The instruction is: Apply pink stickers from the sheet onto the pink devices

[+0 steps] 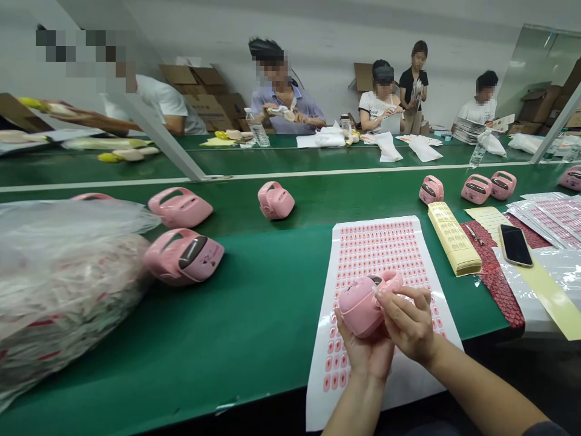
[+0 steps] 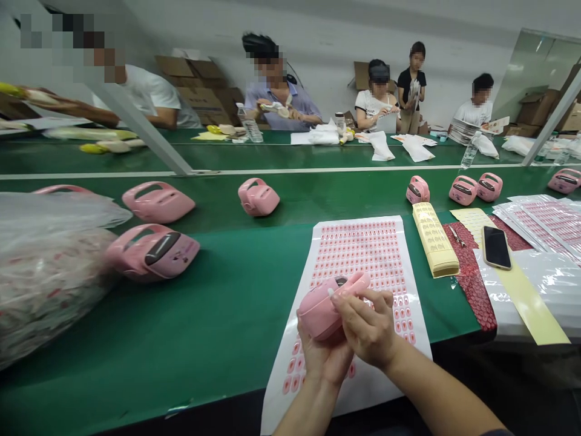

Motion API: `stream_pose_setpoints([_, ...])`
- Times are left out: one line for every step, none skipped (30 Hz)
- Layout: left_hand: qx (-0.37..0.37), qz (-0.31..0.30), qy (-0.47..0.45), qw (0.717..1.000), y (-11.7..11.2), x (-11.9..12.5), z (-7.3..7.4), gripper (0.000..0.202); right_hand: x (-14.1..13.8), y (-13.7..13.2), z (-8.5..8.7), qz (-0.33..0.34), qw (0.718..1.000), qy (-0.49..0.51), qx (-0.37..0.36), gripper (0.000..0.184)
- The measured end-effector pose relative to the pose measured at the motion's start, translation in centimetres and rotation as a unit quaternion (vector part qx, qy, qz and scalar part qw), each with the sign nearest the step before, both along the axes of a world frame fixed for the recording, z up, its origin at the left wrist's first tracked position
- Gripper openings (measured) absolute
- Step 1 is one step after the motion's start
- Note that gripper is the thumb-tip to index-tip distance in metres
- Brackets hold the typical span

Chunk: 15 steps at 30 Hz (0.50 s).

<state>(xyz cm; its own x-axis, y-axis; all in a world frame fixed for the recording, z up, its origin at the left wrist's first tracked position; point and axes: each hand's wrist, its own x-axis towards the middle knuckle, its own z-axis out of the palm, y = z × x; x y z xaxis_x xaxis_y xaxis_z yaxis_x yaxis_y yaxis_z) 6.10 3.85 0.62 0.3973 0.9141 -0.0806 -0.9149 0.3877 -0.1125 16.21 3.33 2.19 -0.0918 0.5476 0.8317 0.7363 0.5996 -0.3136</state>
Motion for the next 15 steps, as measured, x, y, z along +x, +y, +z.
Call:
stream_pose_setpoints([0.010,0.003,-0.002,1.000,0.0,0.0,0.0,0.072,0.2,0.0,0.0,0.008,1.000,-0.013,-0.003,0.055])
stream_pose_setpoints([0.021,0.004,-0.006,1.000,0.0,0.1,0.1,0.070,0.3,0.0,0.1,0.016,1.000,-0.024,-0.004,0.058])
stream_pose_setpoints([0.030,0.001,-0.009,1.000,0.0,0.1,0.1,0.067,0.5,0.1,0.1,0.021,0.999,-0.031,-0.003,0.061])
stream_pose_setpoints([0.037,-0.003,-0.010,0.999,0.0,0.1,0.1,0.064,0.6,0.1,0.2,0.026,0.999,-0.033,-0.003,0.063])
stream_pose_setpoints([0.040,-0.008,-0.009,0.999,0.1,0.0,0.1,0.062,0.7,0.0,0.2,0.030,0.999,-0.031,-0.004,0.064])
stream_pose_setpoints([0.041,-0.012,-0.008,0.999,0.1,0.0,0.1,0.061,0.7,0.0,0.2,0.034,0.999,-0.024,-0.009,0.065])
stream_pose_setpoints([0.041,-0.015,-0.007,0.999,0.1,-0.1,0.0,0.060,0.8,0.0,0.2,0.038,0.999,-0.016,-0.016,0.064])
stream_pose_setpoints([0.042,-0.017,-0.006,0.999,0.2,-0.2,-0.1,0.059,0.8,0.0,0.2,0.043,0.999,-0.006,-0.028,0.063])
stream_pose_setpoints([0.044,-0.019,-0.005,0.999,0.2,-0.4,-0.2,0.057,0.8,0.0,0.2,0.049,0.998,0.002,-0.044,0.063])
stream_pose_setpoints([0.044,-0.020,-0.003,0.999,0.2,-0.5,-0.4,0.055,0.8,0.0,0.3,0.054,0.996,0.012,-0.063,0.064])
stream_pose_setpoints([0.041,-0.022,0.003,0.999,0.2,-0.6,-0.6,0.052,0.7,0.1,0.3,0.057,0.995,0.025,-0.084,0.066])
stream_pose_setpoints([0.033,-0.024,0.011,0.999,0.2,-0.7,-0.7,0.051,0.7,0.2,0.4,0.060,0.992,0.042,-0.107,0.070])
stream_pose_setpoints([0.021,-0.028,0.021,0.999,0.2,-0.7,-0.9,0.050,0.7,0.4,0.6,0.063,0.988,0.062,-0.129,0.073])
stream_pose_setpoints([0.007,-0.032,0.028,0.999,0.1,-0.8,-0.9,0.050,0.7,0.5,0.7,0.071,0.982,0.085,-0.151,0.076])
stream_pose_setpoints([-0.008,-0.036,0.030,0.999,0.0,-0.8,-0.9,0.051,0.7,0.7,0.9,0.082,0.975,0.110,-0.173,0.077])
